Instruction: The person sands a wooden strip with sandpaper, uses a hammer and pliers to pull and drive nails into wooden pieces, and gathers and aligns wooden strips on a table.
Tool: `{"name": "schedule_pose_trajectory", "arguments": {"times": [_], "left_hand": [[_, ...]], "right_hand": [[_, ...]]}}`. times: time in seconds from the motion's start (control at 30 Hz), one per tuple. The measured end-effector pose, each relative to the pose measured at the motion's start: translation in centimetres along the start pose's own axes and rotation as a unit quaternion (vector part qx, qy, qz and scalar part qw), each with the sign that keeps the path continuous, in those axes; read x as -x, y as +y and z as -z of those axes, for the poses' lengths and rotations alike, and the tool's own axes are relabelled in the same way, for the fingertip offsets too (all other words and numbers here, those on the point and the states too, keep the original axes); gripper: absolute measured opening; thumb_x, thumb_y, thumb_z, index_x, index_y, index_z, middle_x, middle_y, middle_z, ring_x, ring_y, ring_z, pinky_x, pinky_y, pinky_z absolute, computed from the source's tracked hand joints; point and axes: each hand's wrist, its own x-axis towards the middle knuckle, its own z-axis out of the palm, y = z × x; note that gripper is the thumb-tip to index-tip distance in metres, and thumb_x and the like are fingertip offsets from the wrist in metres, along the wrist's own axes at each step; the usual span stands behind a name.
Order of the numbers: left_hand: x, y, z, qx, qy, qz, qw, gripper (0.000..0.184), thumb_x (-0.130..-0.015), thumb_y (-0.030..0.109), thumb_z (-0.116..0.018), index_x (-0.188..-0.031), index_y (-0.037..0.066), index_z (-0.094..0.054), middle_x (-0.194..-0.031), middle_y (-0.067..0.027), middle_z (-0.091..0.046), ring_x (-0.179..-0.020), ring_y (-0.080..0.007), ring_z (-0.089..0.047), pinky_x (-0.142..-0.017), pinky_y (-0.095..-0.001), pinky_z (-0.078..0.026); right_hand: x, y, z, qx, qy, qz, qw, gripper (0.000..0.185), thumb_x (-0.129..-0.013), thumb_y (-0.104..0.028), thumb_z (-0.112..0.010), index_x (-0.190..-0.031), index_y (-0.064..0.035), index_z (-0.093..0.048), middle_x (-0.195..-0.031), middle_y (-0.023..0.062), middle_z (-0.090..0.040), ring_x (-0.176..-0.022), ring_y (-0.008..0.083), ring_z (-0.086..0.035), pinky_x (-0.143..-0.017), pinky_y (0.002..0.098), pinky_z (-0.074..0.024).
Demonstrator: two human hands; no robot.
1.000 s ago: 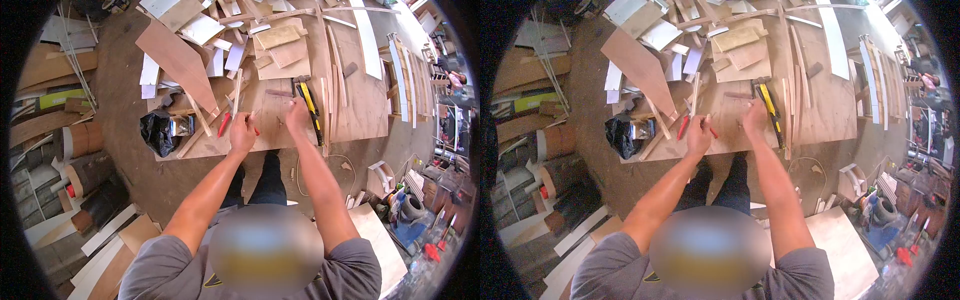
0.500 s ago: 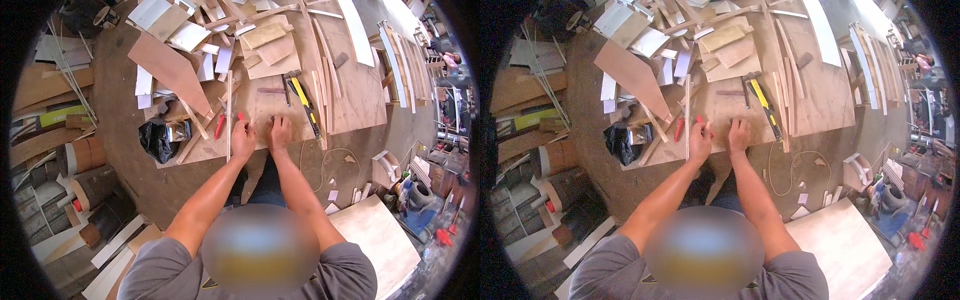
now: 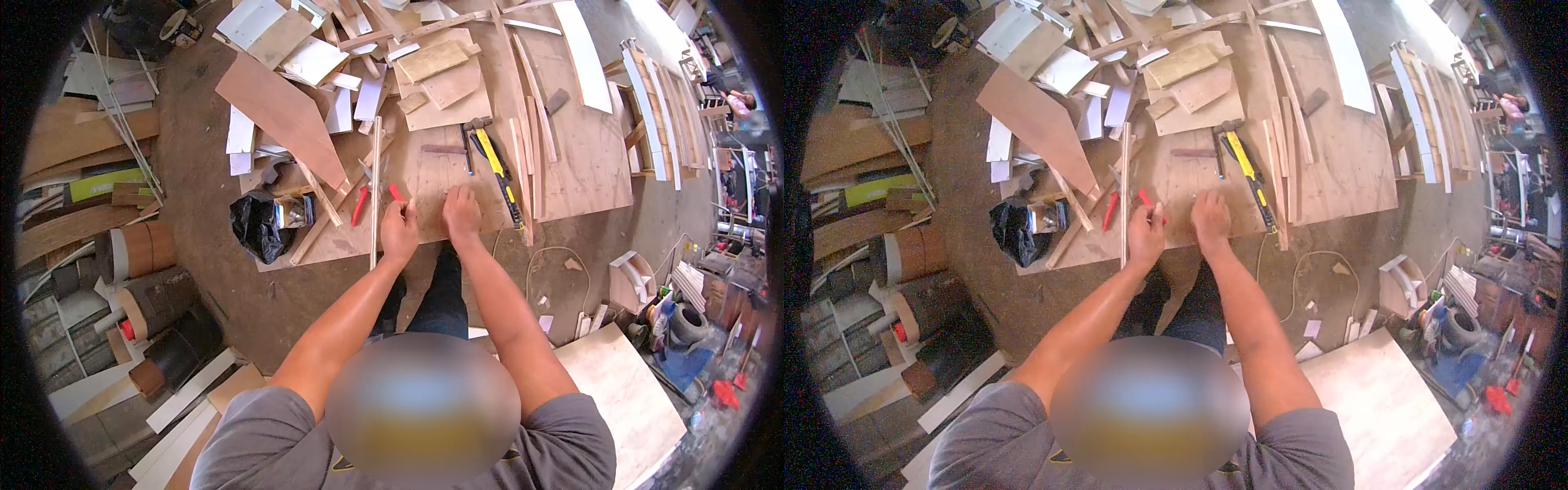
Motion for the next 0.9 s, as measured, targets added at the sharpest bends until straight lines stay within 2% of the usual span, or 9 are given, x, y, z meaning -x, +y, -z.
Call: {"name": "schedule_pose_trajectory", "arguments": {"times": [0.07,0.17,0.27,0.57,0.63,0.73,0.77,0.87,0.9], "left_hand": [[0.1,-0.1,-0.1,0.009,0.001,0.025,1.0,0.031,-0.104,0.026,-0.06,-0.09,-0.001,-0.062,-0.079,-0.0178,-0.065,-0.072,-0.035,-0.064,-0.069,-0.0448,-0.049],[0.2,0.2,0.1,0.024,0.01,0.054,0.998,0.033,-0.105,0.028,-0.059,-0.089,-0.001,-0.061,-0.075,-0.0165,-0.065,-0.069,-0.0325,-0.064,-0.067,-0.0438,-0.049],[0.3,0.1,0.2,0.034,0.02,0.056,0.998,0.035,-0.105,0.029,-0.059,-0.089,-0.001,-0.061,-0.075,-0.0161,-0.066,-0.067,-0.0311,-0.065,-0.066,-0.0432,-0.049],[0.7,-0.3,0.4,0.048,0.018,0.06,0.997,0.035,-0.106,0.03,-0.059,-0.091,-0.002,-0.063,-0.073,-0.0143,-0.065,-0.066,-0.0254,-0.063,-0.066,-0.0393,-0.049],[0.6,0.8,1.1,0.047,0.001,0.081,0.996,0.035,-0.106,0.03,-0.058,-0.091,-0.002,-0.063,-0.073,-0.0135,-0.064,-0.067,-0.023,-0.062,-0.066,-0.0377,-0.049],[0.6,1.2,1.4,0.123,0.026,0.09,0.988,0.038,-0.106,0.035,-0.058,-0.095,-0.001,-0.064,-0.077,-0.0129,-0.067,-0.072,-0.022,-0.064,-0.071,-0.0373,-0.051],[0.5,1.3,1.9,0.134,0.006,0.128,0.983,0.038,-0.106,0.035,-0.058,-0.098,-0.002,-0.064,-0.08,-0.0126,-0.068,-0.076,-0.0198,-0.064,-0.073,-0.0364,-0.05],[0.5,3.0,5.3,0.122,0.037,0.138,0.982,0.038,-0.106,0.034,-0.057,-0.101,-0.003,-0.064,-0.082,-0.0121,-0.068,-0.079,-0.018,-0.063,-0.075,-0.0363,-0.05],[0.8,2.6,6.3,0.16,0.08,0.112,0.977,0.034,-0.106,0.029,-0.058,-0.101,-0.004,-0.063,-0.083,-0.014,-0.067,-0.077,-0.0213,-0.063,-0.076,-0.0373,-0.051]], "right_hand": [[-0.4,0.2,1.2,-0.068,-0.019,-0.009,0.997,0.01,-0.092,-0.014,-0.06,-0.096,-0.0052,-0.063,-0.096,0.0161,-0.06,-0.09,0.0341,-0.063,-0.075,0.0451,-0.0545],[-0.7,1.3,0.3,-0.185,-0.006,-0.101,0.977,0.016,-0.096,-0.014,-0.063,-0.096,0.0008,-0.057,-0.098,0.0225,-0.06,-0.093,0.0434,-0.06,-0.08,0.0532,-0.0492],[-1.3,1.8,2.1,-0.275,0.003,-0.164,0.947,0.015,-0.098,-0.012,-0.058,-0.099,0.0028,-0.057,-0.097,0.0264,-0.061,-0.093,0.0477,-0.058,-0.084,0.0567,-0.0441],[-0.2,1.0,3.1,-0.278,0.006,-0.199,0.94,0.021,-0.101,-0.017,-0.057,-0.099,0.0035,-0.059,-0.094,0.0269,-0.064,-0.093,0.0474,-0.06,-0.083,0.0541,-0.0457],[0.0,0.0,3.5,-0.286,-0.035,-0.228,0.93,0.023,-0.102,-0.019,-0.057,-0.097,0.0035,-0.06,-0.091,0.0264,-0.065,-0.089,0.0462,-0.062,-0.08,0.0529,-0.047],[0.2,-4.0,5.8,-0.354,-0.099,-0.238,0.899,0.026,-0.103,-0.022,-0.057,-0.095,0.0032,-0.061,-0.087,0.0252,-0.067,-0.084,0.0444,-0.064,-0.077,0.0507,-0.0485],[-0.1,-5.9,7.0,-0.387,-0.122,-0.233,0.884,0.027,-0.103,-0.022,-0.057,-0.095,0.003,-0.062,-0.086,0.0248,-0.068,-0.082,0.0438,-0.065,-0.076,0.0499,-0.0489],[-0.2,-11.1,8.7,-0.483,-0.164,-0.201,0.836,0.027,-0.103,-0.023,-0.057,-0.096,0.0024,-0.062,-0.087,0.0241,-0.068,-0.081,0.0426,-0.064,-0.076,0.0479,-0.0491],[-0.5,-12.8,9.6,-0.494,-0.168,-0.172,0.836,0.027,-0.103,-0.024,-0.057,-0.096,0.0025,-0.062,-0.087,0.0246,-0.067,-0.082,0.0431,-0.065,-0.076,0.0482,-0.0493]]}}
